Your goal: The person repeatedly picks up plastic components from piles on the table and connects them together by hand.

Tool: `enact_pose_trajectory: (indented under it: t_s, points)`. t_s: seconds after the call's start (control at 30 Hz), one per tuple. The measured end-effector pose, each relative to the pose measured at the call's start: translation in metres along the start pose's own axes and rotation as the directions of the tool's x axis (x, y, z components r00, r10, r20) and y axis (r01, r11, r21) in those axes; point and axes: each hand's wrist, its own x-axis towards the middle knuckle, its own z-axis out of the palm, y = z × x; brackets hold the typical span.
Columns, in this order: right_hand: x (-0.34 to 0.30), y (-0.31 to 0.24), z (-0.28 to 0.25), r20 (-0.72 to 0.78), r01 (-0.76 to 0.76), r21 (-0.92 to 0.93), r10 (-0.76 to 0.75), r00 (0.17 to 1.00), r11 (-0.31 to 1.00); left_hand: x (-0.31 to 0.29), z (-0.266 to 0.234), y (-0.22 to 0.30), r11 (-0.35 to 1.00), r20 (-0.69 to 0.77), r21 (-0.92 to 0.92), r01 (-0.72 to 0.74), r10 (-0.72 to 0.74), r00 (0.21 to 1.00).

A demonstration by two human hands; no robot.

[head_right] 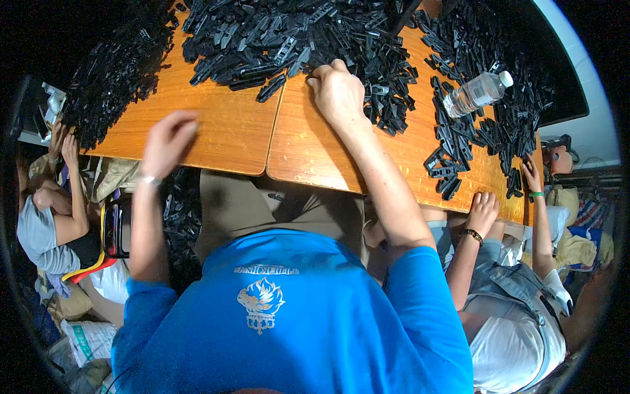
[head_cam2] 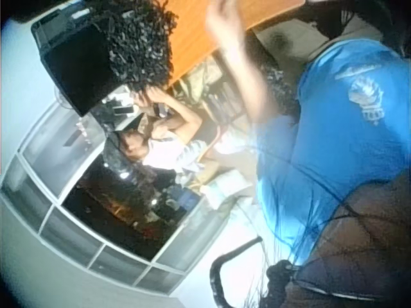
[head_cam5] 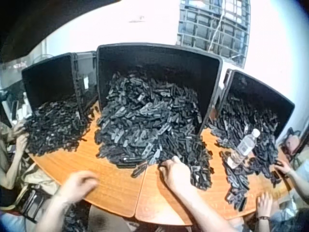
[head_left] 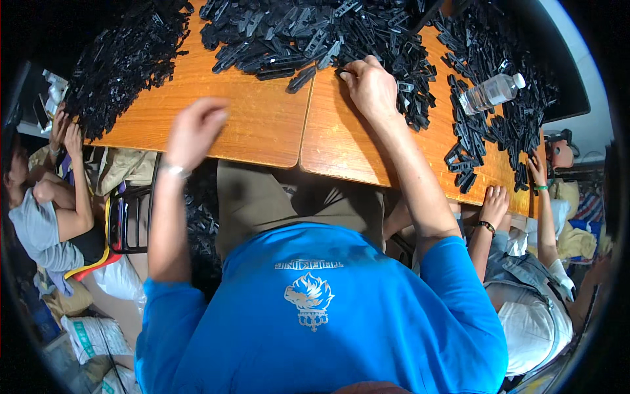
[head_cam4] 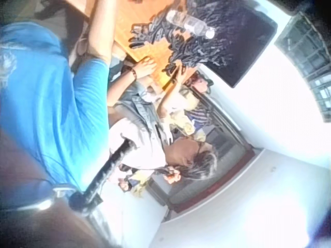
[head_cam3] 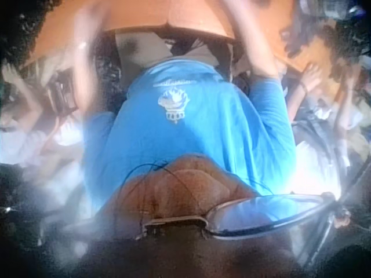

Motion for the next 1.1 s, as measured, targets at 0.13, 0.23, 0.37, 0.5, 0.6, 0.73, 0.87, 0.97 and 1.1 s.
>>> enact_pose_trajectory:
  t_s: [0.13,0.23,0.37,0.5,0.6,0.73,0.87,0.97,1.1]
  points:
    - [0.012,-0.008,0.015,0.091,-0.005,-0.165,0.020,0.996,0.986,0.064,0.090,0.030,0.977,-0.127,0.164,-0.136,0.157,0.979]
    - [0.003,-0.024,0.016,0.085,0.009,-0.126,0.002,0.996,0.992,0.087,0.120,0.045,0.938,-0.188,0.333,-0.099,0.169,0.967]
    - [-0.013,-0.038,0.013,0.193,-0.075,-0.157,0.105,0.976,0.985,0.087,0.139,0.048,0.931,-0.215,0.337,-0.139,0.221,0.951]
    - [-0.020,-0.021,0.004,0.182,-0.118,0.122,0.095,0.979,0.985,0.081,0.142,0.048,0.910,-0.275,0.337,-0.242,0.341,0.899]
    - [-0.025,-0.014,-0.012,0.259,-0.139,0.185,0.088,0.962,0.973,0.070,0.135,0.048,0.950,-0.192,0.247,-0.190,0.240,0.951]
    - [-0.033,-0.013,-0.021,0.223,0.179,0.210,-0.225,0.948,0.961,0.050,0.123,0.057,0.989,-0.109,0.108,-0.101,0.113,0.988]
    - [-0.032,-0.013,-0.017,0.275,0.267,0.187,-0.311,0.910,0.945,0.047,0.121,0.050,0.940,-0.114,0.198,-0.279,0.304,0.946]
    - [-0.031,-0.007,-0.009,0.280,0.274,0.181,-0.317,0.906,0.944,0.049,0.110,0.057,0.828,-0.017,0.354,-0.434,0.469,0.883]
    - [-0.032,-0.016,-0.011,0.252,0.221,0.189,-0.265,0.931,0.957,0.055,0.106,0.048,0.701,0.036,0.447,-0.555,0.606,0.795]
